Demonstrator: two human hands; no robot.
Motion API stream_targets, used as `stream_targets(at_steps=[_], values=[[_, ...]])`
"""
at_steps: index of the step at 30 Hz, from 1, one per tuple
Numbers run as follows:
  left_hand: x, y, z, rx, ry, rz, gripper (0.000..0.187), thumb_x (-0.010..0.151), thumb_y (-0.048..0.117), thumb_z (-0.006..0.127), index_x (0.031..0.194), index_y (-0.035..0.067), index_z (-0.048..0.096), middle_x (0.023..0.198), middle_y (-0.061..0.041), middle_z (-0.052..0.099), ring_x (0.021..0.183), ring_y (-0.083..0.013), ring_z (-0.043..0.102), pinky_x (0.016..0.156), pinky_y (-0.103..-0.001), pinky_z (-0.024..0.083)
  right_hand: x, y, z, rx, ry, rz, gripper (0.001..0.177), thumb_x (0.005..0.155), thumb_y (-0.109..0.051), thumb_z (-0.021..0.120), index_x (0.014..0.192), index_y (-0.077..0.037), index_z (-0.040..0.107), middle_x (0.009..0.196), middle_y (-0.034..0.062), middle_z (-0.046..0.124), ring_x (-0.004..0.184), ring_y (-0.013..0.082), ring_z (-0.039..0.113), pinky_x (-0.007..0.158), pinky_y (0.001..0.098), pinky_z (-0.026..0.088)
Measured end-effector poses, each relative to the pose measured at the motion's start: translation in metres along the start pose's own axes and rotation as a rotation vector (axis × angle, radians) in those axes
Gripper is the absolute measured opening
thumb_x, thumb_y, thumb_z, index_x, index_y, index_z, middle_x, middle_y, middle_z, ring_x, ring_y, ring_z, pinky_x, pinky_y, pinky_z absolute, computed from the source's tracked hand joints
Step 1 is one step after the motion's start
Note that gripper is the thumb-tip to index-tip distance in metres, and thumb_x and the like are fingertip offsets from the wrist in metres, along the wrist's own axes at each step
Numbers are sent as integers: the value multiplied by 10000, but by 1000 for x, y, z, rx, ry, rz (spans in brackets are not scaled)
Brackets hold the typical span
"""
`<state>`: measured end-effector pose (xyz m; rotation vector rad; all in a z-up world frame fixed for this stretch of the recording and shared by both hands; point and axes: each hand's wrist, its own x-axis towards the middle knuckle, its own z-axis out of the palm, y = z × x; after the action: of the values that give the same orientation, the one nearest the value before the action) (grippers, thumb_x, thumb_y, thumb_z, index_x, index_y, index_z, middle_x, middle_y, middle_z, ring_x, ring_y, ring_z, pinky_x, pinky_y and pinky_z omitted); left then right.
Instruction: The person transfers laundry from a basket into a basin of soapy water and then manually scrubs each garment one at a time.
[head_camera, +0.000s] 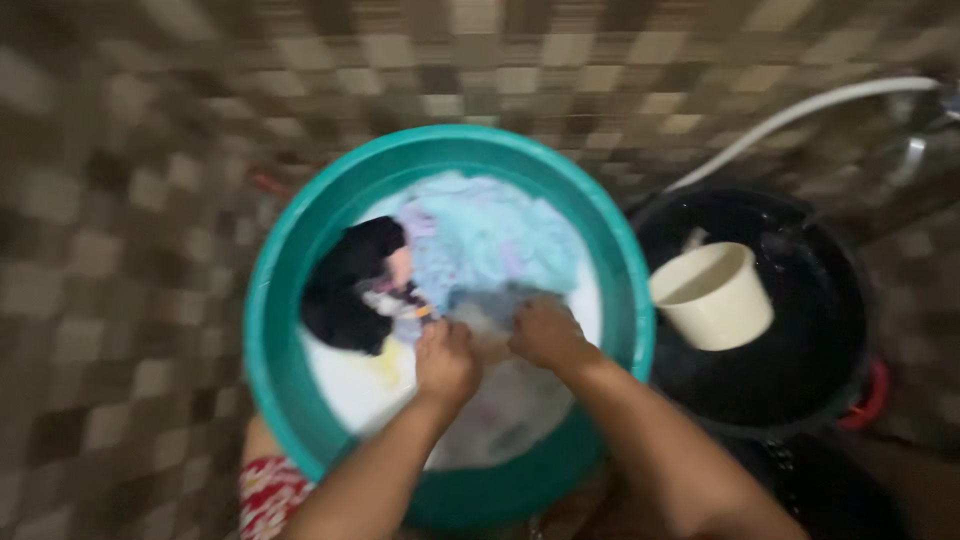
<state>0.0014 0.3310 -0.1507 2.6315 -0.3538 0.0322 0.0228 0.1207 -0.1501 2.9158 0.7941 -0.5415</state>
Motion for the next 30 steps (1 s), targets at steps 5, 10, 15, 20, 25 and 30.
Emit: stream_targets(at_steps=[5,10,15,20,25,30], values=[[-45,-58,-13,162,-339,-439,458,841,200,601,1289,112,634,1265,-213,572,1232,-415,494,944,-557,429,26,-62,84,413,16,581,377,986,-363,554,1233,-106,679,1252,215,646,1194,416,586,1086,543,413],[-77,-73,-15,169,-603,-330,608,785,286,687,1348,82,579,1296,-225,568,1225,-418,520,966,-532,442,23,-99,127,810,-266,660,523,954,-402,592,1366,-81,598,1318,206,628,1236,337,620,1062,433,491],[-78,-71,21,122,-572,-97,703,733,391,786,1329,68,600,1284,-240,585,1196,-427,553,977,-512,460,-21,-121,59,1078,-77,478,420,878,-233,677,1258,-60,627,1039,163,713,922,273,673,813,411,547],[-63,-75,81,-706,-387,-191,666,894,572,692,1258,15,669,1239,-201,716,1160,-356,694,1024,-454,541,-73,-120,-37,1393,284,222,229,928,-78,622,1091,9,758,941,64,812,791,154,739,689,273,582],[-55,-77,59,-515,154,181,975,526,360,959,1342,36,536,1212,-283,624,1114,-438,594,965,-510,494,-132,-129,-140,1759,323,370,182,892,-49,635,1074,-52,647,742,0,599,484,71,419,415,234,312],[-38,-50,-15,-1219,-574,82,832,819,114,772,1543,130,363,1193,-143,700,1046,-212,656,935,-339,525,-183,-138,-230,1915,602,-60,180,921,-9,625,1098,-22,598,940,69,671,824,174,666,752,298,566]])
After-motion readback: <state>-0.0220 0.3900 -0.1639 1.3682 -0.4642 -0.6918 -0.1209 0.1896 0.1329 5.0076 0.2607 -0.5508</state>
